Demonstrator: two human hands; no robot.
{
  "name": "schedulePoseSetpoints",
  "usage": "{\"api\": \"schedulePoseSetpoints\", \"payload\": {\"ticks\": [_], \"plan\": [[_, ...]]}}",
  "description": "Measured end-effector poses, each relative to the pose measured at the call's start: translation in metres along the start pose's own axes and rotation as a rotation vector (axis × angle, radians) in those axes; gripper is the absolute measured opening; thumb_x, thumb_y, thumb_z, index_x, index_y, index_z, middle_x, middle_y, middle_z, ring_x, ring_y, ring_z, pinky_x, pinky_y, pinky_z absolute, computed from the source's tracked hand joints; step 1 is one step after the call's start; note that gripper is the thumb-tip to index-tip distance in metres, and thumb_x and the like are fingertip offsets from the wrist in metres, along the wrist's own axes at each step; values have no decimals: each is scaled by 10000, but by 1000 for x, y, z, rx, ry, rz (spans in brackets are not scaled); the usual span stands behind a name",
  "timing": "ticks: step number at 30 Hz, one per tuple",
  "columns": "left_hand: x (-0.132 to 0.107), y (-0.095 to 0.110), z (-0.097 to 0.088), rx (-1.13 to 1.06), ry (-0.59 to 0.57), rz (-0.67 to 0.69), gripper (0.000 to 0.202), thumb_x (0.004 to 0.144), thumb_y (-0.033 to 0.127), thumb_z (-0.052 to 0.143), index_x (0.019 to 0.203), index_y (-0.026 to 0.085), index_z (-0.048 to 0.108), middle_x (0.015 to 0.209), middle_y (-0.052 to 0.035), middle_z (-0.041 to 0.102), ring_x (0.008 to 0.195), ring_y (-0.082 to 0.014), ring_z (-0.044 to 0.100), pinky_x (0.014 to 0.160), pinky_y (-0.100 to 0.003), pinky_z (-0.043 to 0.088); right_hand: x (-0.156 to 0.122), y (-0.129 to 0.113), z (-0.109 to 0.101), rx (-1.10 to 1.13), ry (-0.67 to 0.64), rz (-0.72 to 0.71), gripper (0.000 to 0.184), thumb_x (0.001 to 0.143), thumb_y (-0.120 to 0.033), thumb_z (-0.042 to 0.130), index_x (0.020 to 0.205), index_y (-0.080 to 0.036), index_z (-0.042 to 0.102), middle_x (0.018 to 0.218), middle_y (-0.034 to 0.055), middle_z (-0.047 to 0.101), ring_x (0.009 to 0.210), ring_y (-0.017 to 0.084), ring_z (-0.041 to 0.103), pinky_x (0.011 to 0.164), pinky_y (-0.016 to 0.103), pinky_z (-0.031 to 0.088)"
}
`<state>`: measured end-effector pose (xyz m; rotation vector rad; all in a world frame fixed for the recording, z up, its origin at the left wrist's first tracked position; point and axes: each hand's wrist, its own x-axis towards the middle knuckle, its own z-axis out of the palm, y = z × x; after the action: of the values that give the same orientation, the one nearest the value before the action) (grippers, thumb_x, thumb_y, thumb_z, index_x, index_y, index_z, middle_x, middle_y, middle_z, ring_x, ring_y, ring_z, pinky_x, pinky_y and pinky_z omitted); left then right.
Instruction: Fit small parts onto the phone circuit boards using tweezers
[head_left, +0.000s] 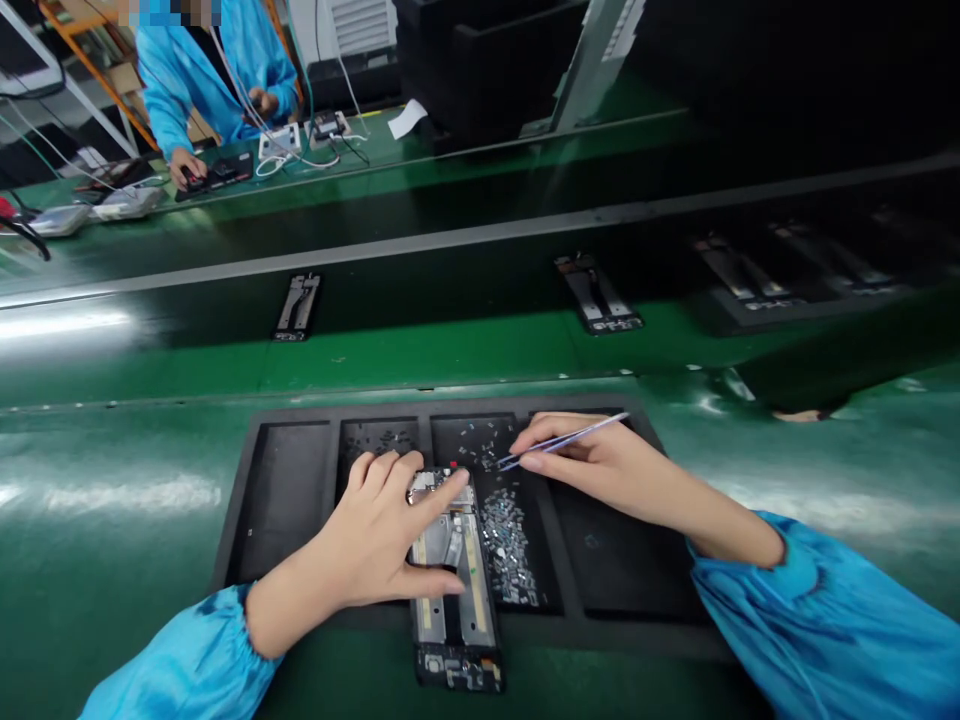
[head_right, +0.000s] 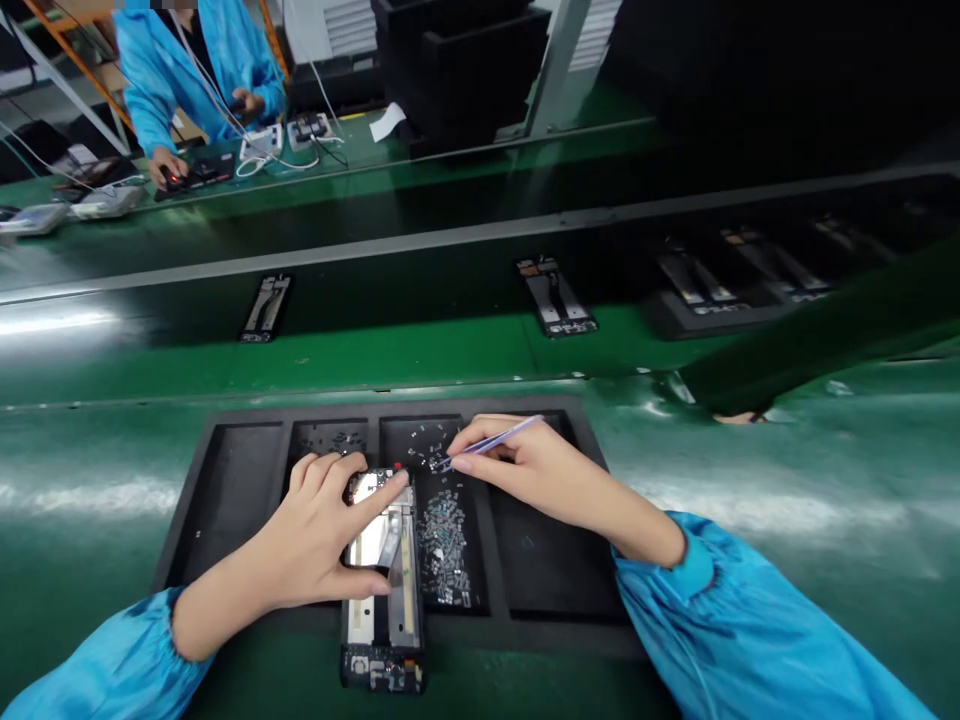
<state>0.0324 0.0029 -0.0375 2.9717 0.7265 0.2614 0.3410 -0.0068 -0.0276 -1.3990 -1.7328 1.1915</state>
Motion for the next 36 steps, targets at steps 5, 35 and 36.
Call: {"api": "schedulePoseSetpoints", "payload": {"ticks": [5,35,36], "plan": [[1,-1,1,-118,-38,-54,1095,847,948,366,1610,163,370,1250,-204,477,1129,-381,456,975,-539,324,0,4,-2,-117,-96,-55,283,977,-454,607,892,-224,747,834,36,702,731,181,673,652,305,500],[-18,42,-7,-91,-99,185,874,941,811,441,1538,173,461,1528,-218,463,1451,-459,337,1170,-583,263,-18,-1,30,-124,330,305,412,899,-604,679,748,-221,659,597,11,663,492,152,571,471,285,412],[-18,42,-7,-107,-113,182,877,937,807,460,1540,171,458,1534,-220,456,1452,-464,335,1162,-594,290,-19,-1,31,-141,331,292,403,907,-587,677,739,-221,661,602,13,666,509,158,585,482,289,415]]}}
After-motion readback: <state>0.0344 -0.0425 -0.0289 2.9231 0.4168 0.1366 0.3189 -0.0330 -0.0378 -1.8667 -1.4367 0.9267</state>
